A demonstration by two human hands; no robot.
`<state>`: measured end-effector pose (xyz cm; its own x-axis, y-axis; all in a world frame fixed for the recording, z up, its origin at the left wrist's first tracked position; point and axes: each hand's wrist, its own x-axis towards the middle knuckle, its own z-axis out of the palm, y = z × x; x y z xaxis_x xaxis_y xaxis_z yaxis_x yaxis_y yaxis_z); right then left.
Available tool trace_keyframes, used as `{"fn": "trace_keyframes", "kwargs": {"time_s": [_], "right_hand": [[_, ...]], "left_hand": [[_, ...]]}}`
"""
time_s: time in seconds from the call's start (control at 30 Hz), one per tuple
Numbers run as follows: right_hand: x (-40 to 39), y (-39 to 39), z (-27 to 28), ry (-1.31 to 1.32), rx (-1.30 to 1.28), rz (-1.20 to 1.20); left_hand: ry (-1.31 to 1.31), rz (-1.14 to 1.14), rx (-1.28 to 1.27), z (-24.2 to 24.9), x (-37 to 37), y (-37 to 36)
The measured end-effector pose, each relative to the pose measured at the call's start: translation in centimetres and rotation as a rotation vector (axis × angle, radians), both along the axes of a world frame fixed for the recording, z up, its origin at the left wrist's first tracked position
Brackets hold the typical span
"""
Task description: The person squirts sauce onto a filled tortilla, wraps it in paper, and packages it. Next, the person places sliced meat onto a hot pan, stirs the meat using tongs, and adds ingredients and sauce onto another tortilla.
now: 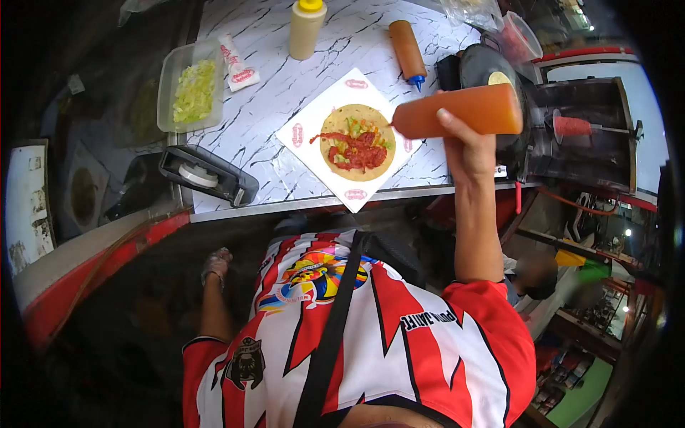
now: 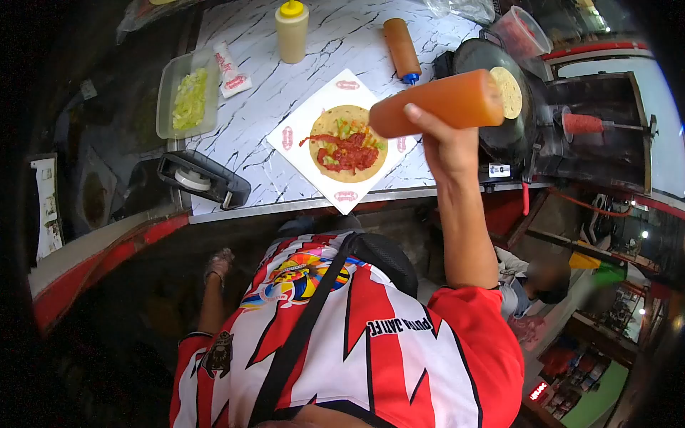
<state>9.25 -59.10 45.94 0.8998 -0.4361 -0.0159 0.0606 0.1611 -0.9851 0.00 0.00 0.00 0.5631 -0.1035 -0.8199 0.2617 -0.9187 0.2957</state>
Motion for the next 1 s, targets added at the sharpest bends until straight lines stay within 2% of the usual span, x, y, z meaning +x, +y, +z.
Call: {"fn": "trace_keyframes", "kwargs": {"time_s": [0.07,0.1,0.17,0.27,0.33,0.37,0.43,0.5,0.53,0.57,0.6,0.63,0.67,0.7,0.77,0.83,0.87,0.9,0.97,1.0], "right_hand": [[-0.3,-0.1,-0.2,-0.028,-0.008,-0.012],[-0.9,0.4,-0.5,-0.003,0.013,-0.052],[-1.6,-2.1,0.5,0.017,-0.039,-0.123],[-3.3,-2.1,0.7,0.053,-0.057,-0.135],[-4.2,-2.7,0.9,0.057,-0.111,-0.104],[-4.1,-3.1,1.4,0.025,-0.154,-0.047],[-2.5,-3.6,4.4,-0.042,-0.233,0.064],[0.6,-2.0,6.6,-0.220,-0.231,-0.067],[1.6,-3.3,6.0,-0.137,-0.233,-0.017],[3.2,-4.7,2.2,-0.167,0.027,-0.087],[4.8,-4.1,-1.3,-0.142,0.097,-0.115],[5.8,-3.0,-5.4,-0.136,-0.072,-0.076],[6.7,-1.9,-9.0,-0.103,0.140,-0.041],[7.3,-0.6,-10.6,0.110,0.220,-0.094],[9.6,-0.4,-11.5,0.129,0.104,-0.074],[12.5,-3.2,-14.6,0.185,0.001,-0.076],[13.2,-3.8,-13.8,0.350,0.021,-0.055],[14.3,-5.4,-16.1,0.278,-0.080,-0.059],[13.9,-3.9,-13.1,0.189,-0.187,-0.145],[13.7,-3.3,-13.2,0.138,-0.505,-0.226]], "left_hand": [[-0.008,0.007,0.007,-0.2,-0.2,-0.7],[-0.002,0.014,0.004,1.1,-1.3,2.4],[-0.019,0.037,-0.095,-1.4,-1.8,1.7],[-0.049,0.130,-0.088,-2.3,-2.6,1.7],[0.017,0.069,0.051,-1.3,-2.4,0.5],[0.046,0.034,0.124,-0.5,-2.0,0.0],[0.057,0.042,0.059,-0.1,-1.6,0.1],[0.065,-0.026,0.046,-0.2,-0.9,0.1],[0.062,-0.099,0.067,-0.5,0.1,0.3],[0.052,-0.168,0.085,-1.0,1.4,0.3],[-0.007,-0.218,0.061,-2.5,1.5,1.0],[-0.071,-0.265,0.039,-4.6,1.1,2.4],[-0.138,-0.310,0.019,-5.7,2.0,3.1],[-0.128,-0.270,0.052,-4.2,3.5,2.6],[-0.113,-0.165,0.123,0.5,4.4,-0.3],[-0.053,0.038,0.038,2.4,4.8,-0.5],[-0.021,0.135,-0.006,2.8,4.9,0.0],[-0.106,0.128,-0.042,2.9,4.8,0.8],[-0.274,0.116,-0.126,1.5,3.0,2.5],[-0.134,0.347,-0.153,0.4,1.9,3.6]]}}
